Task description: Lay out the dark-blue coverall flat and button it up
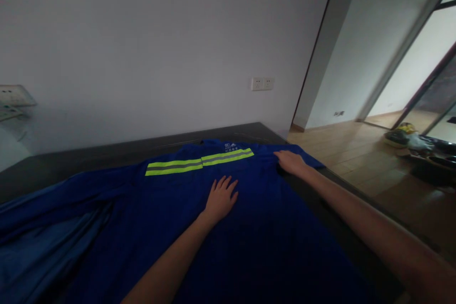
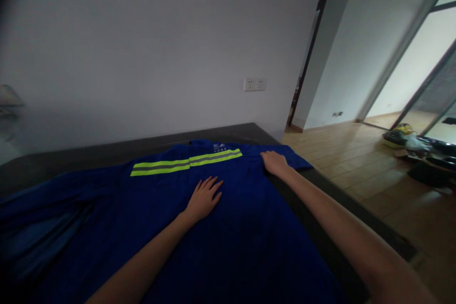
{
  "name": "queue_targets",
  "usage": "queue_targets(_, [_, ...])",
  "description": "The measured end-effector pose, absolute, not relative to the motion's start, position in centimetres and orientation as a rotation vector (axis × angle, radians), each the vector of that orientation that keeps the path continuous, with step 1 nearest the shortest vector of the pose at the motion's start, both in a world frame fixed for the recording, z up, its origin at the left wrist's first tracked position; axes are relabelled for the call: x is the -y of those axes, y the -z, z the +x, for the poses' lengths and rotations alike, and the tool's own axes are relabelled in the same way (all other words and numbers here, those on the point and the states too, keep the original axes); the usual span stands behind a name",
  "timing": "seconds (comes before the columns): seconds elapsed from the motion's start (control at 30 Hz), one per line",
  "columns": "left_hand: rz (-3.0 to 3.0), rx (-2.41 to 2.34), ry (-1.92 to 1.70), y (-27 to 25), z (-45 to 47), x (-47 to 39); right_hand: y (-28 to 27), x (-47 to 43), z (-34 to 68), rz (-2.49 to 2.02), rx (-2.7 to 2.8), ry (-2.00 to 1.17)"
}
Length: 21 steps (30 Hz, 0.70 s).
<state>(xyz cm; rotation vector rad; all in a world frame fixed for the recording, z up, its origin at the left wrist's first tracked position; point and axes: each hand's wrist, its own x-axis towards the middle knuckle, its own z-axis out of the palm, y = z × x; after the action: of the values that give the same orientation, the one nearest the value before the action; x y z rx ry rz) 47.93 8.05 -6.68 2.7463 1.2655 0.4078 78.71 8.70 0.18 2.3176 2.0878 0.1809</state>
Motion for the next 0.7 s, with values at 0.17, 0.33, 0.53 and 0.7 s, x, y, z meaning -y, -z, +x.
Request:
queue_targets(0.17, [2.701,-1.253,-0.471,5.5,47.5,-8.6,3.3,-9.1,68.3,2.105,-2.457,-0.060])
queue_targets(0.33, [2.619,-1.493,-0.472,3.9,41.3,-12.1,6.1,-8.5,64.9,2.116,-2.514,0.054])
queue_targets(0.53, [2.423,-1.920,-0.325,5.6,30.5,-13.9,6.8,-8.7,66.1,2.178,-2.513,0.123])
queue_targets(0.7, [2.403,-1.962,-0.229,7.9,27.6,-14.1,7.5,-8.9,66.4,2.151,-2.516,0.165])
